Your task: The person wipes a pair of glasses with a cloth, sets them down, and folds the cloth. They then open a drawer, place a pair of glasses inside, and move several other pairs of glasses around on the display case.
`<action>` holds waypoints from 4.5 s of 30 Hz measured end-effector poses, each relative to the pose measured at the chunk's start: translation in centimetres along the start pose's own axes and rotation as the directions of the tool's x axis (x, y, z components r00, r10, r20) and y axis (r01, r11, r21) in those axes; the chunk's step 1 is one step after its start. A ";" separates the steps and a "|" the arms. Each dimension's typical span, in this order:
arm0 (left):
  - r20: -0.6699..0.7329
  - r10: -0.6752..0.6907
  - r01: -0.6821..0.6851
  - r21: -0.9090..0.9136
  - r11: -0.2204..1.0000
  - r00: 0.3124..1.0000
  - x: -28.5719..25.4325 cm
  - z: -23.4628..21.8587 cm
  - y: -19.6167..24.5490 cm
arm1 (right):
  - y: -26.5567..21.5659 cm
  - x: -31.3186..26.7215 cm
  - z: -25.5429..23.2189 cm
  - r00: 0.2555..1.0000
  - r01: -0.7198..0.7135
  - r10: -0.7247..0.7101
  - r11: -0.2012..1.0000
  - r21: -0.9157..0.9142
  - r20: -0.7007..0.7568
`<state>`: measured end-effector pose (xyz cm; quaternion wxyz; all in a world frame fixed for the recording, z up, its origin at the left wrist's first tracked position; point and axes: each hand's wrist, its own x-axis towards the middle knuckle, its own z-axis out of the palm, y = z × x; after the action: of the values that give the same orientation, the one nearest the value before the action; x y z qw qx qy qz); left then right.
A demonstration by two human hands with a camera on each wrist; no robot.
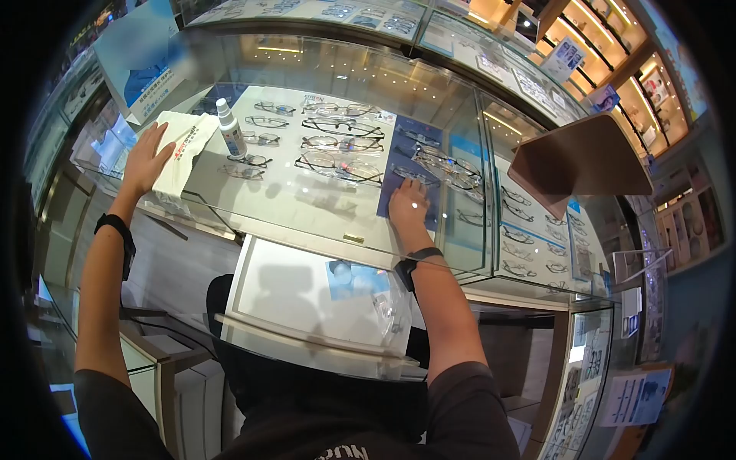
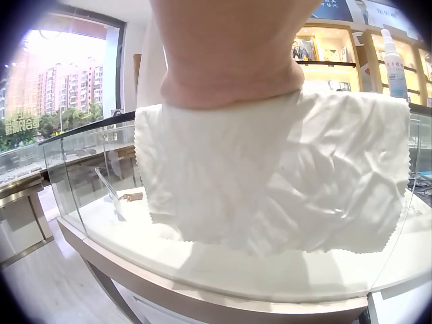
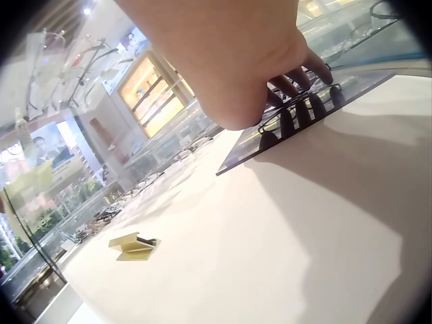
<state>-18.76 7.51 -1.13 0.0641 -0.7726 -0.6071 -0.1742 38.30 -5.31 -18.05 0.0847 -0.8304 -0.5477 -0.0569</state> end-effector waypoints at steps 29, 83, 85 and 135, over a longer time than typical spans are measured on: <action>0.147 -0.067 0.055 0.084 0.995 0.987 -0.6 -1.6 1.8 | -12.2 -15.2 -21.4 0.255 0.784 -0.963 0.261 0.563 0.090; 0.327 0.046 -0.061 0.038 0.997 0.944 -1.1 -3.2 6.4 | -3.4 -14.1 -35.4 0.395 0.581 -0.891 0.433 0.689 0.226; 0.287 0.054 -0.065 0.030 0.997 0.956 -1.8 -2.7 6.8 | -4.0 -15.7 -34.5 0.376 0.597 -0.850 0.526 0.606 0.368; 0.204 0.119 -0.118 -0.022 0.993 0.972 -1.8 -2.8 6.8 | 4.1 -3.5 -4.8 0.868 0.462 -0.492 0.851 -0.249 -0.072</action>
<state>-13.10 3.22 1.62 0.0079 -0.8216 -0.5625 -0.0923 40.71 -11.02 -14.32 0.0099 -0.6667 -0.7200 -0.1926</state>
